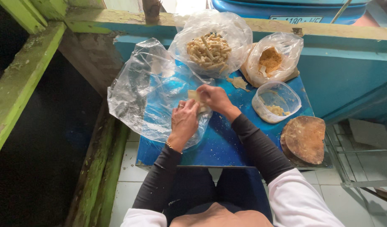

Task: The person sits at a small blue table folding small square dough wrappers around a spoonful of brown filling, pinching the edges closed by hand. Finished pastries are placed on a growing pile of wrapped pieces beside a plastic bag of dough pieces, and the person repeats the folding cycle.

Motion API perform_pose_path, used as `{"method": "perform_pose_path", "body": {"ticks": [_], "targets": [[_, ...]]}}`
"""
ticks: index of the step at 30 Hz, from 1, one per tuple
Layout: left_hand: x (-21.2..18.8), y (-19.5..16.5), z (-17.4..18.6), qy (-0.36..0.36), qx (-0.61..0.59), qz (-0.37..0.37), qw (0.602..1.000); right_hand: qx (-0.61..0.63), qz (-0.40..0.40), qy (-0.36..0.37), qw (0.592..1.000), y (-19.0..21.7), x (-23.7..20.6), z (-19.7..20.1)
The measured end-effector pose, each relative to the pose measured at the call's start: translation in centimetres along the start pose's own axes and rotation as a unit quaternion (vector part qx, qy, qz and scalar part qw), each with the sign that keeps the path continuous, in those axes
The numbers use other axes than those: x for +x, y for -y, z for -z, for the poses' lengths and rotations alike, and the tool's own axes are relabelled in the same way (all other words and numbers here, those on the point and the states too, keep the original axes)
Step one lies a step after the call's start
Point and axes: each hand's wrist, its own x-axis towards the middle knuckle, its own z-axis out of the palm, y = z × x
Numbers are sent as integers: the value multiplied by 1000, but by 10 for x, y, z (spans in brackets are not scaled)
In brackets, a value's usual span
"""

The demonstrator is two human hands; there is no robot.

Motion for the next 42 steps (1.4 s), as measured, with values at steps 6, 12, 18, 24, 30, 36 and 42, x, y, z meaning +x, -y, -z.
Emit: {"method": "perform_pose_path", "body": {"ticks": [6, 12, 18, 24, 30, 36, 42], "targets": [[-3, 2, -1, 37, -22, 47, 998, 342, -216, -58, 913, -29, -13, 32], [0, -5, 21, -29, -62, 32, 997, 126, -142, -101, 977, 20, -104, 95], [-33, -63, 51, -61, -224, -41, 972, -148, 5, -102, 984, 112, -187, 82], [-54, -92, 29, 38, -144, -138, 979, -184, 4, -105, 977, 123, -212, 68], [-64, -87, 14, 29, -130, -137, 982, -69, -70, -130, 987, 114, -212, 83], [-59, -90, 13, -12, -117, -144, 983, -197, -36, -111, 973, 111, -177, 150], [-39, -97, 17, -10, -243, -88, 966, -84, -31, -48, 995, 107, -172, 95]]}}
